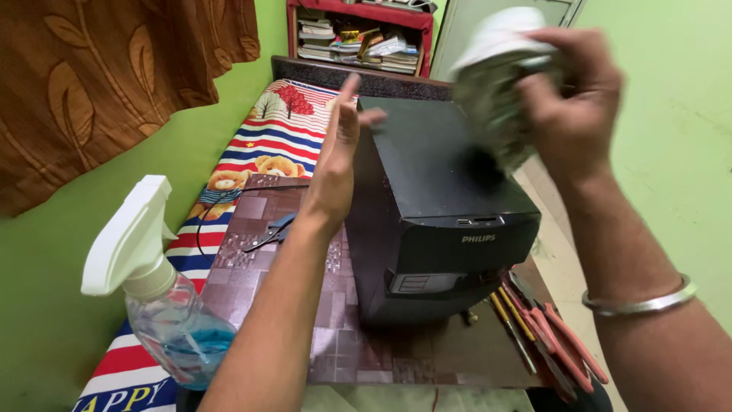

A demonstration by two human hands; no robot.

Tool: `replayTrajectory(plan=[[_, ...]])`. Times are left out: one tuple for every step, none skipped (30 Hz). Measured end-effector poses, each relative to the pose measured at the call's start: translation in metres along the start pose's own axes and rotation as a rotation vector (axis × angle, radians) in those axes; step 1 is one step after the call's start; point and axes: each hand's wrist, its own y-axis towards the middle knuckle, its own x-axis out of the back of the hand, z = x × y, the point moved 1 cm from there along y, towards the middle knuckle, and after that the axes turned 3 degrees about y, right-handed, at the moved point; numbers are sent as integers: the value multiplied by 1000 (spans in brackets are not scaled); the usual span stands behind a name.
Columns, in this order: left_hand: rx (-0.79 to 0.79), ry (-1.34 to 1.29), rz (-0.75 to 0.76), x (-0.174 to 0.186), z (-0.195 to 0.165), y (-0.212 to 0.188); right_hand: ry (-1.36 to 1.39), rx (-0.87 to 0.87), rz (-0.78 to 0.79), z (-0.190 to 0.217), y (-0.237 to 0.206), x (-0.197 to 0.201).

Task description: The person unscrews the back panel of a Philips speaker using a screwdriver, removes the panel, and works on the internal wiring and components with their hands, then reattaches the panel to the speaker cabinet.

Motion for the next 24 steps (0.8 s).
replayTrajectory(plan=[[-55,18,-39,0,-8,-4,-83,3,116,18,1,-10],[-112,2,-31,-2,-16,-6,-19,-29,241,33,3,-23],[-166,-14,-20,-4,-22,-8,45,-62,365,44,3,-34],[-220,-30,-10,-6,-27,-9,156,-125,464,52,1,-43],[-263,77,6,-8,-31,-10,268,-189,562,57,-2,-51],[-304,185,22,-9,-33,-11,385,-253,661,59,-4,-55],[-343,295,39,-10,-34,-12,359,-242,620,57,-5,-55],[-265,312,-1,-10,-33,-14,333,-229,580,53,-3,-56],[-189,328,-40,-10,-31,-17,307,-214,537,47,-2,-56],[-114,340,-76,-10,-29,-20,218,-324,532,39,-4,-55],[-126,346,-95,-11,-28,-24,128,-437,528,30,-5,-54],[-137,352,-115,-12,-27,-28,37,-550,523,22,-7,-52],[-146,357,-137,-13,-26,-32,117,-552,516,16,-7,-52],[-112,351,-155,-14,-26,-34,198,-553,509,10,-8,-55],[-78,345,-174,-15,-26,-37,280,-554,503,6,-9,-56],[-45,339,-194,-17,-27,-40,284,-535,509,2,-10,-58],[-36,343,-197,-20,-29,-47,289,-516,516,0,-11,-60],[-29,348,-198,-23,-32,-57,295,-495,520,-1,-11,-61],[-21,353,-198,-25,-35,-65,312,-510,507,-2,-11,-60],[-31,361,-197,-26,-35,-70,330,-526,495,-2,-11,-60],[-46,367,-197,-26,-35,-73,346,-537,481,-2,-11,-59],[-61,373,-196,-25,-33,-75,343,-528,487,-1,-9,-60],[-53,387,-224,-24,-28,-71,341,-525,496,-1,-9,-60],[-47,401,-254,-23,-20,-59,338,-520,506,1,-9,-60]])
